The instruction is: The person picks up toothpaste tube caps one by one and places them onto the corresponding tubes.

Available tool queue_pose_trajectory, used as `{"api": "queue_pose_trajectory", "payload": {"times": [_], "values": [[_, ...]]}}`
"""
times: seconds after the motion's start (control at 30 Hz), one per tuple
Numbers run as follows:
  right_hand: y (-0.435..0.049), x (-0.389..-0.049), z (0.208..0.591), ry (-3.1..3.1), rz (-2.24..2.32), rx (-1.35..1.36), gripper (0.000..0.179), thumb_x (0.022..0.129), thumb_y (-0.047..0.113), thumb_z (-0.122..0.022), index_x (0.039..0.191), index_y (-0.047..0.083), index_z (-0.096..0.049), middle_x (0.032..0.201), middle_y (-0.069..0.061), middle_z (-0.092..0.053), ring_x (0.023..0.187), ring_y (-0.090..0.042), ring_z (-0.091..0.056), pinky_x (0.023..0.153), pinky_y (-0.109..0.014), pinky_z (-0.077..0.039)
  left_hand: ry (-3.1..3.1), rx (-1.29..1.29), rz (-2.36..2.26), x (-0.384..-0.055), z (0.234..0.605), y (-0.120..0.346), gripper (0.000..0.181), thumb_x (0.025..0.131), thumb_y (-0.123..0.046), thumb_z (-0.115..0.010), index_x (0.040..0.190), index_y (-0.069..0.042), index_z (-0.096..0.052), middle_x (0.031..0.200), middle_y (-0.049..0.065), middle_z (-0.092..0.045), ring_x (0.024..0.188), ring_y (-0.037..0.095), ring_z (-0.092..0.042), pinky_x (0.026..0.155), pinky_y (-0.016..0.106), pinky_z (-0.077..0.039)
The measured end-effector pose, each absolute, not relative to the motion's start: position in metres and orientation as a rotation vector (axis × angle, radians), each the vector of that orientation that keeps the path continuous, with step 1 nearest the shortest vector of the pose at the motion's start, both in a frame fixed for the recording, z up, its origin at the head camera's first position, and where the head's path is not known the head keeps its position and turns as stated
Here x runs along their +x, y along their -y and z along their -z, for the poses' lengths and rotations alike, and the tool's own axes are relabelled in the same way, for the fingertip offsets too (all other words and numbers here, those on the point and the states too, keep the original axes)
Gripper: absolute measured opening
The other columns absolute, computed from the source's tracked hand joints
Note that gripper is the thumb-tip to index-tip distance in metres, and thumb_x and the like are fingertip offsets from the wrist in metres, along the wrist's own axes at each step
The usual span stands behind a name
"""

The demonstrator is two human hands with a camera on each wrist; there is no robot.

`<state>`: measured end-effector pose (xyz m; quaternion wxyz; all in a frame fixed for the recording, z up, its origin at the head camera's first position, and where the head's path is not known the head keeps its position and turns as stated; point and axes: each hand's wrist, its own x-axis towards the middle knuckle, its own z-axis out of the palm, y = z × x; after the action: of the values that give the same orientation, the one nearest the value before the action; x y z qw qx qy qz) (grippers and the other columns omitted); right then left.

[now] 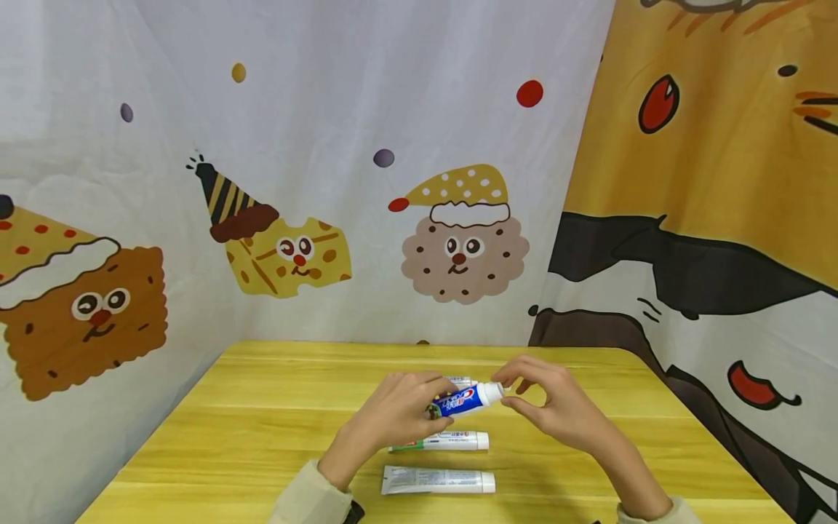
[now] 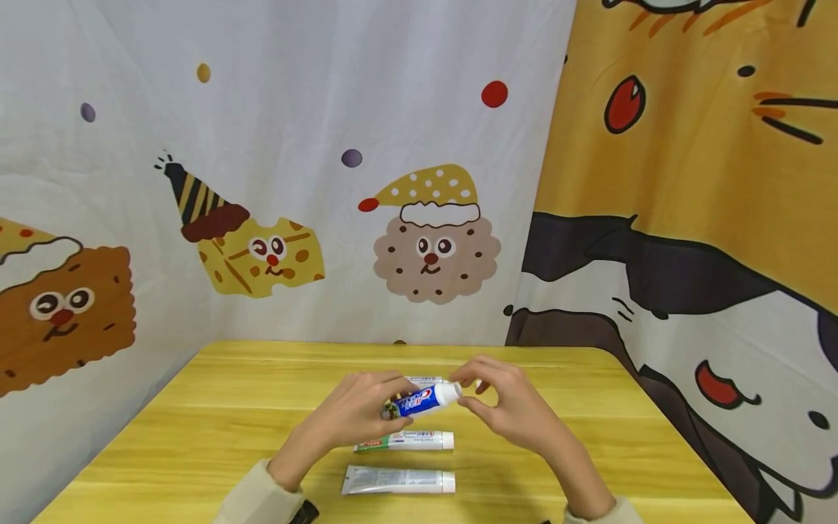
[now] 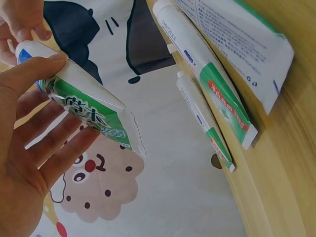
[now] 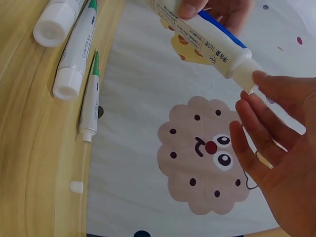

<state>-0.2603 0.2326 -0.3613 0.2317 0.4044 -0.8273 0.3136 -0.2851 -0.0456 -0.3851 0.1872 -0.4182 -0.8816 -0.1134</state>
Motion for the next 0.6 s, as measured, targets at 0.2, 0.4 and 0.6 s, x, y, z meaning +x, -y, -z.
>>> {"api": "queue_pose_trajectory", "payload": {"times": [0.2, 0.4, 0.6], "values": [[-0.2321, -0.2614, 0.3637, 2.331, -0.838, 1.028, 0.016, 0.094, 0.015, -0.076, 0.106, 0.025, -0.073, 0.103, 0.013, -0.074, 0.089, -0.003, -0.067, 0.073, -0.026, -0.059, 2.494, -1.174, 0.324, -0.2852, 0.3849, 0.0456, 0.039, 0.091, -0.043, -0.078, 0.123, -0.021, -0.072, 0.111, -0.008, -0.075, 0.076, -0.003, -0.059, 0.065, 0.011, -0.046], [-0.2324, -0.2604, 0.3631, 2.356, -0.839, 0.972, 0.02, 0.092, 0.019, -0.079, 0.11, 0.025, -0.073, 0.107, 0.011, -0.074, 0.092, -0.002, -0.066, 0.074, -0.029, -0.06, 2.477, -1.179, 0.323, -0.2858, 0.3859, 0.0455, 0.039, 0.09, -0.043, -0.078, 0.122, -0.021, -0.073, 0.109, -0.008, -0.075, 0.074, -0.004, -0.058, 0.064, 0.011, -0.046], [-0.2323, -0.2583, 0.36, 2.281, -0.875, 1.066, 0.034, 0.086, 0.006, -0.083, 0.113, 0.023, -0.072, 0.109, 0.007, -0.073, 0.096, -0.006, -0.065, 0.076, -0.028, -0.06, 2.465, -1.182, 0.327, -0.2856, 0.3854, 0.0454, 0.039, 0.09, -0.042, -0.079, 0.122, -0.021, -0.073, 0.109, -0.008, -0.075, 0.075, -0.003, -0.06, 0.065, 0.012, -0.047]]}}
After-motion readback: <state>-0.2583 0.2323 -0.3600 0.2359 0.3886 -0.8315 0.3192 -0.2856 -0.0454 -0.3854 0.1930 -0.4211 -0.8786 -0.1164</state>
